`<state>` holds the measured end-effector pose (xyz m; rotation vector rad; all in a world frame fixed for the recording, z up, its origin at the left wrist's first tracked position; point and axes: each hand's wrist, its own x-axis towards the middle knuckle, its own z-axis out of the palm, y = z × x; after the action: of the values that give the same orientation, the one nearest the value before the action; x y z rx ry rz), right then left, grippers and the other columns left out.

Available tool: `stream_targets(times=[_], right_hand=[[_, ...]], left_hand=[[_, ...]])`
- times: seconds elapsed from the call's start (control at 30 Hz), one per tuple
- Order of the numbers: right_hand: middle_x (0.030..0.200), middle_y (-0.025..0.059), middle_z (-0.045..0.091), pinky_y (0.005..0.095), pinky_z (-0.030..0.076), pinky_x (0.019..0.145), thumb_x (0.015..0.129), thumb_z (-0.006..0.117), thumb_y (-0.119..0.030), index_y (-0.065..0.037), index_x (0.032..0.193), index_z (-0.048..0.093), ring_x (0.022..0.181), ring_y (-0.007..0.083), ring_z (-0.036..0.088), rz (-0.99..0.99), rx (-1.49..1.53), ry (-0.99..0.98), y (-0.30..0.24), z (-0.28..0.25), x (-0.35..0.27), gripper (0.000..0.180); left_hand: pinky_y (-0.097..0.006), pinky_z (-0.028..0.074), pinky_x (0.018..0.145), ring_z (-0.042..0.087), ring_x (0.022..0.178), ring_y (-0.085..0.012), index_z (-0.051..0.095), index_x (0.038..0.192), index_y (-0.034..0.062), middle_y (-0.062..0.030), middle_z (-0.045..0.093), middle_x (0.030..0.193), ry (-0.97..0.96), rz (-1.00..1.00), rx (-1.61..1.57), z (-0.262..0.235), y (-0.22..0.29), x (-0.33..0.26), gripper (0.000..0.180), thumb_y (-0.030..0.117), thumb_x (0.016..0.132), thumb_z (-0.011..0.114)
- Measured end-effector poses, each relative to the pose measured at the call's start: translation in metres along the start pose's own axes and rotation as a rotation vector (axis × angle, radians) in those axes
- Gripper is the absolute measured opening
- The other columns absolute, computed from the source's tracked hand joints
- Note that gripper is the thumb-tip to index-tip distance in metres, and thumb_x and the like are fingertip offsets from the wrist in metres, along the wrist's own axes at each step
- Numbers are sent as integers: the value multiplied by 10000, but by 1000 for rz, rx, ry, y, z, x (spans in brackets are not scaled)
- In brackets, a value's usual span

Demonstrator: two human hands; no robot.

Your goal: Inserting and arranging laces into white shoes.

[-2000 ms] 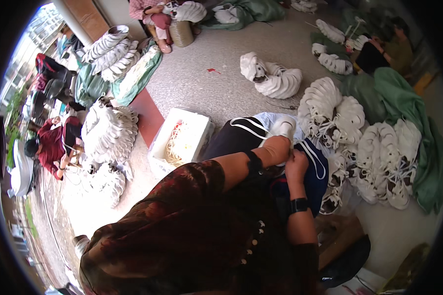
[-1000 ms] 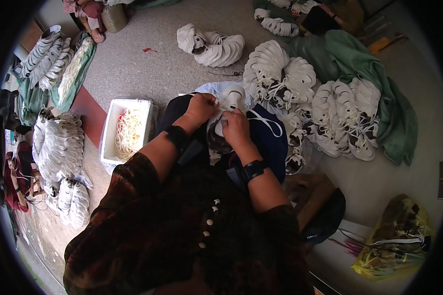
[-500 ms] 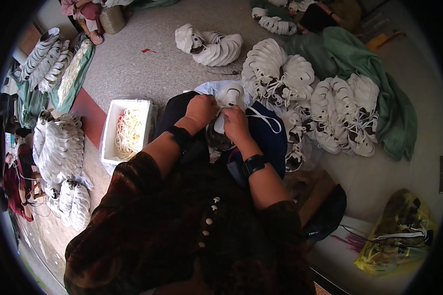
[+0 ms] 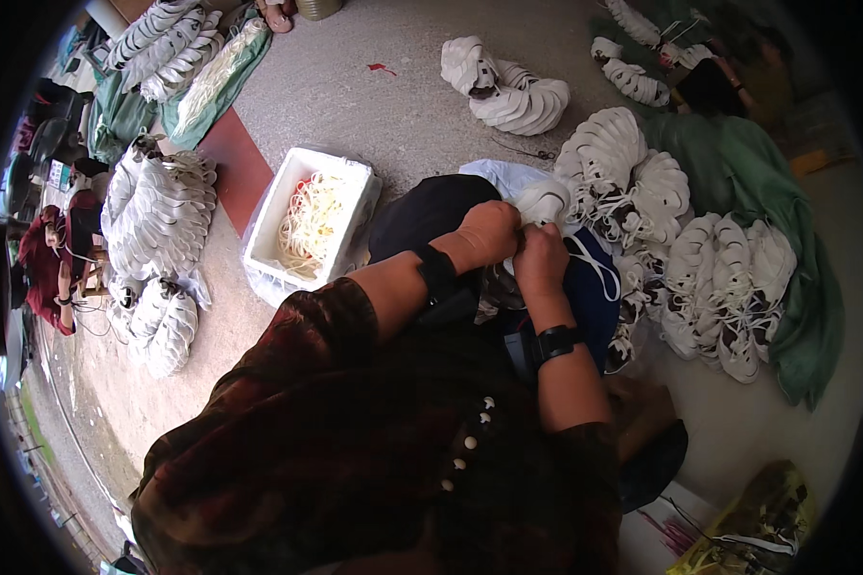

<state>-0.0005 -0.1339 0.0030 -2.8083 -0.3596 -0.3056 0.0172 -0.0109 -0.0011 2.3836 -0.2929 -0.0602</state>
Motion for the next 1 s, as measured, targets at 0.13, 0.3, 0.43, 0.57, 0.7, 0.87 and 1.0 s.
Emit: stream_targets(times=[0.13,0.3,0.43,0.57,0.7,0.87,1.0], right_hand=[[721,160,536,434,462,599,665,567,-20,-25,705,583,678,354,566,-129,-90,8,-2,-5,4,44],[684,171,507,458,422,553,639,533,21,-20,656,531,634,368,536,-155,-222,56,25,-63,-4,45],[700,161,500,422,417,575,691,538,-9,-28,713,548,662,349,531,-36,64,19,60,-84,-20,32],[725,145,501,385,423,616,733,556,-32,-25,759,560,692,331,523,-157,441,20,32,-86,-6,27],[749,143,522,384,445,642,699,565,0,-28,761,575,709,331,538,-193,464,-8,32,-66,-3,68],[786,151,531,384,466,653,622,558,54,-39,745,592,742,329,555,-346,209,-91,23,-53,-15,158],[783,156,526,392,466,615,621,560,50,-29,765,570,720,329,560,-385,200,-79,29,-42,-11,164]], left_hand=[[-391,487,734,610,800,-328,657,732,40,-175,629,797,-33,8,-45,10,-11,12,161,152,640,588],[-346,486,670,616,738,-290,617,753,49,-137,626,742,55,4,-192,-10,-18,-5,158,146,634,652],[-297,477,632,609,673,-207,636,871,39,-102,635,756,147,300,-423,-8,1,-3,133,87,747,634],[-245,456,638,550,677,-92,633,934,13,-35,630,757,-129,348,-860,-18,28,-1,127,64,827,589],[-237,461,637,561,662,-88,638,873,14,-38,623,712,-165,248,-607,-25,-1,0,97,67,797,609],[-279,482,632,633,677,-207,648,822,62,-102,640,733,-28,223,-438,-22,-15,-7,99,98,731,636],[-329,489,616,622,685,-264,649,781,85,-94,639,733,19,319,-190,-21,-3,-3,87,138,717,623]])
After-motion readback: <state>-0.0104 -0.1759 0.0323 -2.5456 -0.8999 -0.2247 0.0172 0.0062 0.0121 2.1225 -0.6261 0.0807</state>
